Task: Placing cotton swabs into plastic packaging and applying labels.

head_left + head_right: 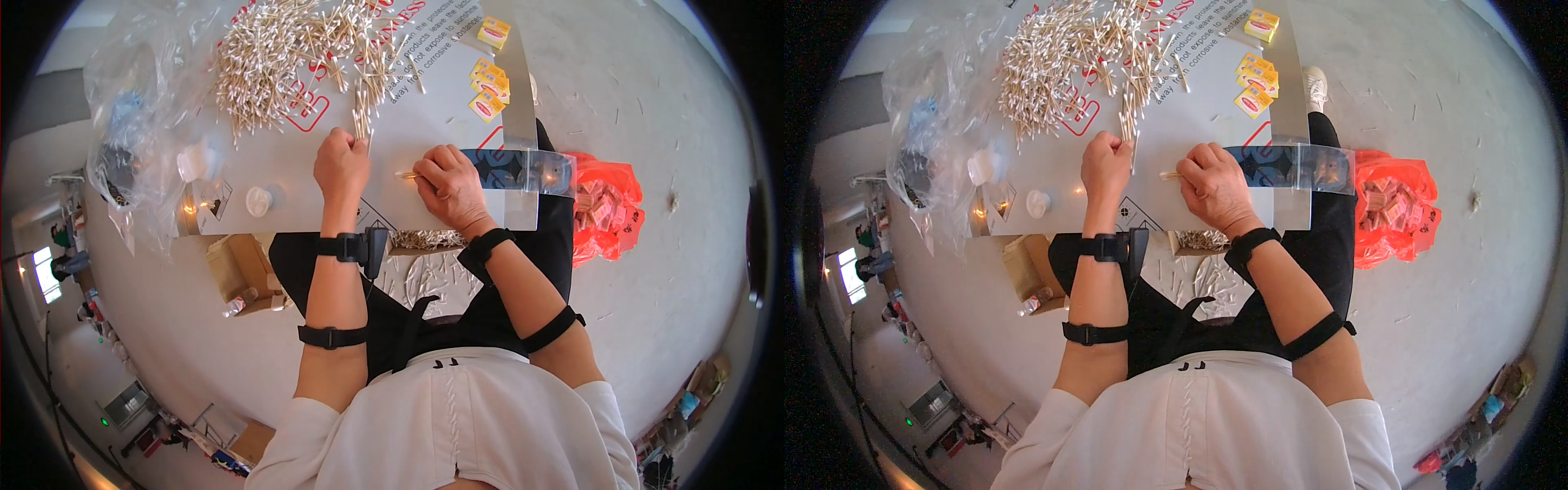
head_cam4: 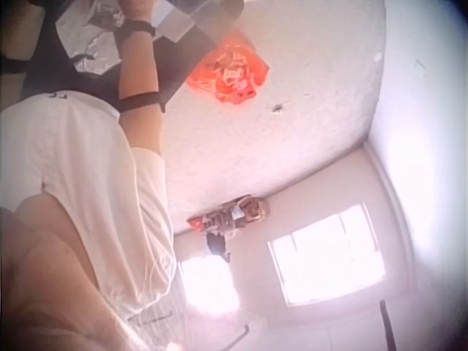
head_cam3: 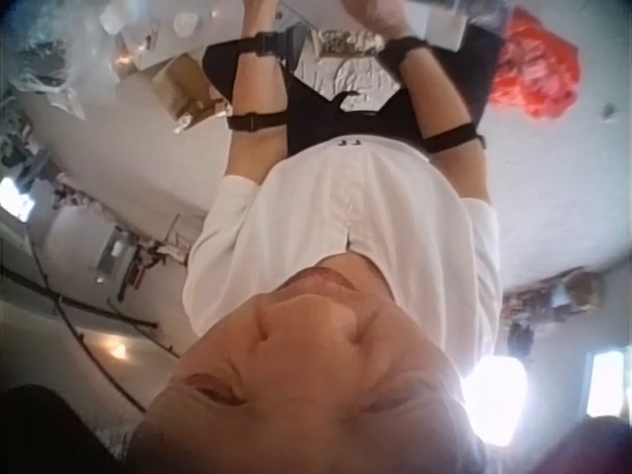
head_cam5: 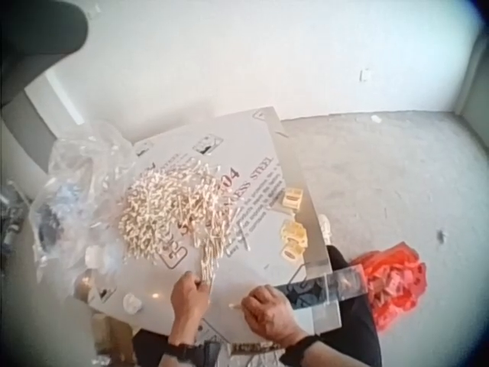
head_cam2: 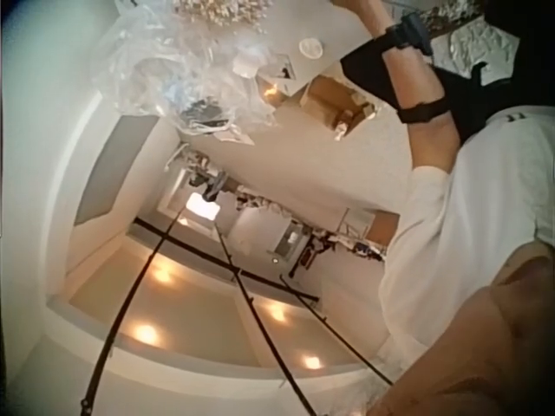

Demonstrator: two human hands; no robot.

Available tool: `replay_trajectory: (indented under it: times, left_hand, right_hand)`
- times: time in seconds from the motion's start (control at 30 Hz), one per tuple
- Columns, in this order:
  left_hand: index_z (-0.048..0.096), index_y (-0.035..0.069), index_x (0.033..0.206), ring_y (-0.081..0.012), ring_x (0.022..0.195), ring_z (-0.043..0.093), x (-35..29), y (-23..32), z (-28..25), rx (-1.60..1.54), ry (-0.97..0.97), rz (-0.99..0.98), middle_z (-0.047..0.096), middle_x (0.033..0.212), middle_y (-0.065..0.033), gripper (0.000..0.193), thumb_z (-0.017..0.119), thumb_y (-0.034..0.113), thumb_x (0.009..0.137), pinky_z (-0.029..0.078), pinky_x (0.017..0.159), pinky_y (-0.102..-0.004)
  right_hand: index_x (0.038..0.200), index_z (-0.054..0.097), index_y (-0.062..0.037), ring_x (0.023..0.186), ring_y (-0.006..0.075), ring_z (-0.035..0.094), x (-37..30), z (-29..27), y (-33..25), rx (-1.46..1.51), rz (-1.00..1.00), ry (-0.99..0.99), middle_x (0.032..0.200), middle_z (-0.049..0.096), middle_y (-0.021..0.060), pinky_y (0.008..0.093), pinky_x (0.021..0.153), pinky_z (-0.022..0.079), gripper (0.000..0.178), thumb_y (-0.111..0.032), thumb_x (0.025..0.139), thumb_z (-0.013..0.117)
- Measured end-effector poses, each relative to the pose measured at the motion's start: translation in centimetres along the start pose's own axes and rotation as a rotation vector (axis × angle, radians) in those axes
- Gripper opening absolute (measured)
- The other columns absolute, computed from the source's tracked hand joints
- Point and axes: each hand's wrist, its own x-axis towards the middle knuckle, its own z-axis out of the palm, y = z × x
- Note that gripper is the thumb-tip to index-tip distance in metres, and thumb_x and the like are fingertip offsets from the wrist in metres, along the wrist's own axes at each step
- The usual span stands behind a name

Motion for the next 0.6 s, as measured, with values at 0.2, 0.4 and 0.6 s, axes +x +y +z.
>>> replay_trajectory:
  times: [0.2,0.4,0.6]
  left_hand:
    - [0.063,0.004,0.088,-0.0350,0.083,0.064,-1.0,-0.6,-0.1,-0.017,-0.118,0.077,0.067,0.085,-0.0140,0.020,0.070,0.022,0.081,0.050,0.072,-0.0448]
    - [0.064,0.006,0.089,-0.0328,0.084,0.060,1.6,1.1,-0.3,-0.205,0.151,0.396,0.061,0.085,-0.0107,0.012,0.069,0.010,0.079,0.048,0.074,-0.0431]
    - [0.064,0.005,0.091,-0.0329,0.098,0.057,4.4,4.1,0.0,-0.082,0.124,0.692,0.060,0.093,-0.0113,0.022,0.074,0.003,0.071,0.048,0.081,-0.0421]
  right_hand:
    - [0.084,0.061,-0.0069,0.085,0.0291,0.056,0.0,-0.1,0.0,-0.008,-0.002,-0.005,0.087,0.056,0.0087,0.0399,0.075,0.049,0.012,-0.006,0.073,0.065]
    - [0.084,0.061,-0.0069,0.084,0.0288,0.056,0.0,-0.1,-0.1,-0.003,0.004,-0.005,0.086,0.055,0.0085,0.0391,0.076,0.049,0.012,-0.005,0.072,0.065]
    - [0.086,0.061,-0.0075,0.084,0.0284,0.055,-0.1,-0.1,0.0,-0.009,-0.001,-0.011,0.086,0.054,0.0078,0.0387,0.076,0.048,0.017,-0.005,0.069,0.065]
